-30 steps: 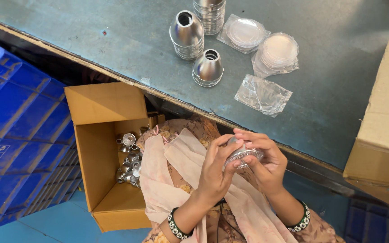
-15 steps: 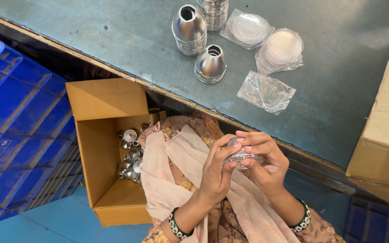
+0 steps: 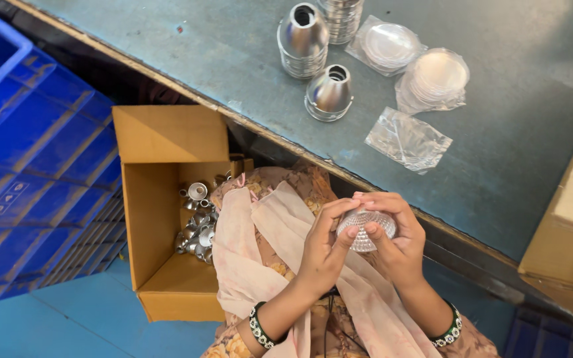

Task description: The person sits on the floor and repeatedly picks up a silver metal cone and a white plastic diffuser, fits the diffuser into the cone, and places the assembled unit into a cardboard box. The person handles the parts one at a time and repeats the process throughout the clip.

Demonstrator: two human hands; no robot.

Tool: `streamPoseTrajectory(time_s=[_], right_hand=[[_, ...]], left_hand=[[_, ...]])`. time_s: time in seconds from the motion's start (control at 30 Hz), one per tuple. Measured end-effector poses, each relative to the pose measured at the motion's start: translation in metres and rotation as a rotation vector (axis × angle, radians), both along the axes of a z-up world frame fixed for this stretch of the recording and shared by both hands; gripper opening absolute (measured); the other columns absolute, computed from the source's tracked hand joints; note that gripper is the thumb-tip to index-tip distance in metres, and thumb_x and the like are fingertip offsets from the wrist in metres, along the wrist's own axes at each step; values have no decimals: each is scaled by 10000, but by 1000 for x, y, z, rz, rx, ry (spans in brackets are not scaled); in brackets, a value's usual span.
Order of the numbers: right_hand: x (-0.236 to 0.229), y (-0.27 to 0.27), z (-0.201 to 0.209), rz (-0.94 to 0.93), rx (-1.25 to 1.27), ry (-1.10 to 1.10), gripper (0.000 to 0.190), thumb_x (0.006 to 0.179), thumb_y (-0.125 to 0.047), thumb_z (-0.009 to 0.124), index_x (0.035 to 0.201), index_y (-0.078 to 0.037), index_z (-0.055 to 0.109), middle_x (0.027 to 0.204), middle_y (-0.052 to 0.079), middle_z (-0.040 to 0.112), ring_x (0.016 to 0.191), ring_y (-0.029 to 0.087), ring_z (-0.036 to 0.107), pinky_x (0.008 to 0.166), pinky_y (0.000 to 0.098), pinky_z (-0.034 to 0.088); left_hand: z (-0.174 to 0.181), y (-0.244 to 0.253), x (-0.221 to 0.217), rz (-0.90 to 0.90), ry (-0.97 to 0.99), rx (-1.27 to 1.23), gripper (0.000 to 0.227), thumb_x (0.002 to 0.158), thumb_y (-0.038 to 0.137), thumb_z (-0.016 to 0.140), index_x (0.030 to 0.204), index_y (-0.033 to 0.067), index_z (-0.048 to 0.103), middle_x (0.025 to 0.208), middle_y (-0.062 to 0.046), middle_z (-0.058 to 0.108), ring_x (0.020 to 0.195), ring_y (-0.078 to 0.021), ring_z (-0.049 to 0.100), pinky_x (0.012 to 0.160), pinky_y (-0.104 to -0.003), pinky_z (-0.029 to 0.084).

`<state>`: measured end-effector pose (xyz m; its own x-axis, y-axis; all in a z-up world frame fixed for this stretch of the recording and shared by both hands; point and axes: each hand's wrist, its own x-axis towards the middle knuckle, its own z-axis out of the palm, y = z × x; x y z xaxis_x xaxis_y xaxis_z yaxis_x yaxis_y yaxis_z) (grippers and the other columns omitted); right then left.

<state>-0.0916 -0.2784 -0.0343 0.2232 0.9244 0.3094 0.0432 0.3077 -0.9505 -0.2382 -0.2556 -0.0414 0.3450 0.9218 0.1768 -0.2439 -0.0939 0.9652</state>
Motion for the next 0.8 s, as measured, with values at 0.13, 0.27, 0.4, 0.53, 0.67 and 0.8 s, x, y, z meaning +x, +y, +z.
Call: streamPoseTrajectory(time_s=[0.13, 0.27, 0.4, 0.53, 0.67, 0.8], right_hand=[[4, 4, -2, 130, -124, -50, 467, 1009, -314, 676, 1331, 9, 575, 1344, 150, 629, 1231, 230, 615, 1079, 342, 486], [16, 10, -7, 112, -122, -201, 530, 1028, -362, 642, 1394, 0, 515, 1374, 144, 629, 1283, 236, 617, 1099, 359, 496], [46, 16, -19, -27, -75, -150, 392, 1120, -276, 642, 1376, -9, 511, 1289, 171, 648, 1148, 238, 672, 1058, 359, 550], [73, 23, -42, -101, -93, -99, 254, 1193, -166, 639, 1287, 47, 536, 1194, 225, 689, 1058, 282, 719, 941, 331, 598], [84, 24, -62, -127, -66, -80, 185, 1214, -61, 656, 1226, 84, 542, 1132, 244, 689, 998, 290, 728, 900, 335, 623], [85, 25, -67, -153, -108, -144, 134, 1169, 8, 653, 1164, 92, 548, 1082, 238, 692, 962, 274, 721, 885, 323, 608]], left_hand=[[-31, 8, -10, -92, -237, -265, 351, 1069, 194, 590, 1384, 51, 534, 1299, -81, 626, 1235, -161, 605, 1100, -320, 465], [-96, 38, -59, 201, -314, -547, 345, 1029, 152, 605, 1353, 45, 558, 1196, -48, 634, 1034, -134, 576, 878, -312, 468], [-191, 87, -189, 832, 139, -133, 354, 1013, 219, 669, 1292, 19, 582, 1228, -76, 650, 1110, -152, 602, 989, -306, 498], [-292, 48, -294, 1152, 733, -399, 499, 816, 180, 807, 1235, 30, 580, 1174, -187, 658, 1072, -321, 634, 971, -414, 506], [-356, -31, -305, 1025, 1036, -809, 581, 726, 138, 836, 1233, 85, 557, 1226, -269, 590, 1141, -453, 573, 1025, -495, 470], [-376, -44, -286, 937, 1024, -999, 641, 737, 185, 857, 1279, 110, 524, 1258, -278, 575, 1184, -438, 566, 1049, -473, 472]])
